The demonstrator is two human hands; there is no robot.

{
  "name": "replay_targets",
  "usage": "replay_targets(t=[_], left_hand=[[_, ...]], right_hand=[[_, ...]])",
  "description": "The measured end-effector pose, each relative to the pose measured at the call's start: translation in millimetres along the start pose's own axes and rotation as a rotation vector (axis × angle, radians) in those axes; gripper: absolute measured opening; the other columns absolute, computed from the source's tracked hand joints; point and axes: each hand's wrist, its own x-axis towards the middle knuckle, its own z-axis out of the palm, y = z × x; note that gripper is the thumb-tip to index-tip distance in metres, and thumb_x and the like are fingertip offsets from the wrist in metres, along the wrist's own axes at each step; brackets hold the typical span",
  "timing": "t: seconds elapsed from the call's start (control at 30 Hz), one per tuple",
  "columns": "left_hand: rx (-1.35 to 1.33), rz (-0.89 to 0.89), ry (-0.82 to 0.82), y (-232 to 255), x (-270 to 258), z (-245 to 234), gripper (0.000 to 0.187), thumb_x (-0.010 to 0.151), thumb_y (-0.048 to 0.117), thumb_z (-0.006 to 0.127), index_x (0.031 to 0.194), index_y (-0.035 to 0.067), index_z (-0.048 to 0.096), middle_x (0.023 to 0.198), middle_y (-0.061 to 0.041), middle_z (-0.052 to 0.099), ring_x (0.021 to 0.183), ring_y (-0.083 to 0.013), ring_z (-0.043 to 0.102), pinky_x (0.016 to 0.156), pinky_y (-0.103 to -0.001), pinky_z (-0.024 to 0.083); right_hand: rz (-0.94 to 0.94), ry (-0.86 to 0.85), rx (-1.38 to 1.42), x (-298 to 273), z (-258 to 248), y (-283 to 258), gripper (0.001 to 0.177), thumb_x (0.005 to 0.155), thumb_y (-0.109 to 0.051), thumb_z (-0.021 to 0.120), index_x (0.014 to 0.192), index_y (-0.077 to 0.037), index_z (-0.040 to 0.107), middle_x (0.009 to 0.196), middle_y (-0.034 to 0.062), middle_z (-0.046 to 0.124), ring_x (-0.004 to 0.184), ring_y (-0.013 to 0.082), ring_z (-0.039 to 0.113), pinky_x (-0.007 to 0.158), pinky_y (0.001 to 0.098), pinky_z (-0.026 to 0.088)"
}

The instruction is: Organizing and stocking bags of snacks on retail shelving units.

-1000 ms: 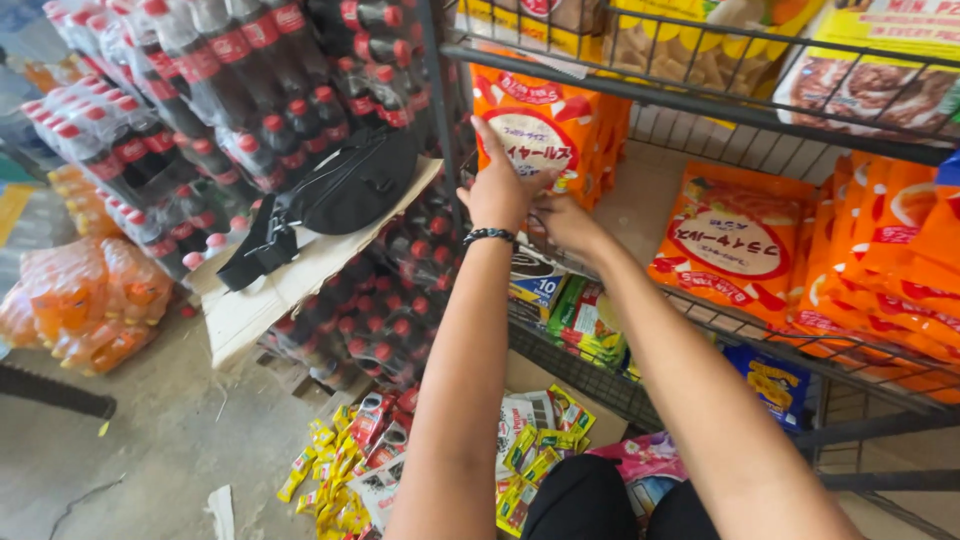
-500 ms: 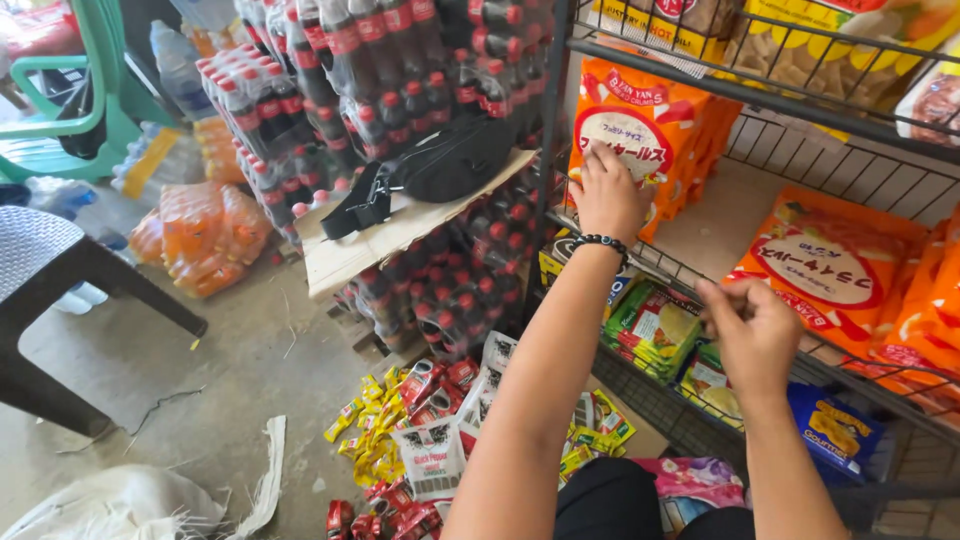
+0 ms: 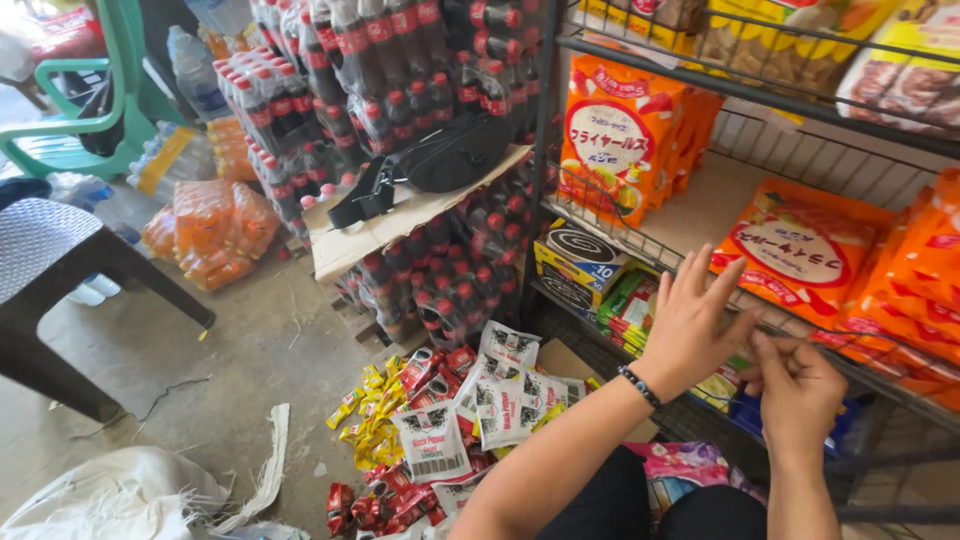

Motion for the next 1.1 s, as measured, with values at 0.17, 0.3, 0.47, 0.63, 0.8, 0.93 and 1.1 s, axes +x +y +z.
replay_targets(t=[0.17,0.3,0.47,0.63,0.8,0.93,1.1], left_hand=[[-0.083,-0.038,-0.036,1,-13,15,0.046,0.095,0.035,0.071,0.134,0.01,0.067,0.153,-0.025,0.05,0.144,-0.0445,0.048,0.12,-0.063,0.032],[-0.072,-0.037,-0.11,-11,5,13,0.042,0.096,0.033,0.07,0.128,0.007,0.069,0.139,-0.022,0.059,0.13,-0.0417,0.055,0.114,-0.057,0.04],[0.022,0.016,0.004,-32,23,29,0.038,0.096,0.027,0.068,0.127,0.005,0.069,0.138,-0.024,0.059,0.126,-0.0433,0.055,0.108,-0.053,0.04],[0.068,0.012,-0.037,-42,55,42,0.033,0.097,0.025,0.064,0.123,0.006,0.07,0.132,-0.019,0.065,0.122,-0.0372,0.058,0.111,-0.053,0.038],[0.243,-0.116,-0.295,-47,83,58,0.03,0.093,0.029,0.064,0.113,0.01,0.073,0.11,-0.015,0.074,0.111,-0.0344,0.065,0.114,-0.063,0.03],[0.406,-0.211,-0.532,-76,91,88,0.03,0.094,0.035,0.062,0.101,0.008,0.073,0.101,-0.016,0.075,0.101,-0.0366,0.07,0.118,-0.069,0.021],[0.37,-0.264,-0.54,-75,88,92,0.025,0.09,0.03,0.063,0.101,0.009,0.072,0.101,-0.016,0.075,0.101,-0.0364,0.07,0.116,-0.074,0.015]], right_hand=[[-0.093,0.131,-0.28,-7,-23,-39,0.016,0.111,-0.011,0.062,0.12,-0.001,0.071,0.099,0.0041,0.073,0.08,0.0063,0.065,0.06,0.0198,0.044],[-0.337,0.189,-0.433,1,-46,-45,0.014,0.113,-0.009,0.064,0.115,0.004,0.071,0.096,0.0064,0.073,0.09,0.0101,0.069,0.084,0.022,0.055],[-0.285,0.214,-0.301,5,-61,-53,0.019,0.109,-0.006,0.057,0.12,0.002,0.07,0.107,0.0071,0.075,0.097,0.0122,0.073,0.087,0.0274,0.059],[-0.333,0.126,-0.692,15,-34,-102,0.02,0.103,-0.006,0.062,0.118,0.0,0.073,0.107,0.0148,0.078,0.098,0.0224,0.076,0.082,0.0333,0.058],[-0.408,-0.173,-0.988,79,-17,-79,0.018,0.093,-0.006,0.067,0.108,0.002,0.074,0.107,0.0206,0.075,0.094,0.0341,0.073,0.08,0.042,0.058],[-0.18,-0.449,-1.462,122,-2,-68,0.012,0.087,0.003,0.063,0.091,-0.001,0.073,0.098,0.0191,0.073,0.094,0.0352,0.073,0.078,0.0461,0.06],[-0.11,-0.529,-1.557,145,4,-46,0.011,0.087,0.0,0.065,0.093,-0.001,0.073,0.1,0.0197,0.072,0.094,0.0375,0.072,0.074,0.0478,0.06]])
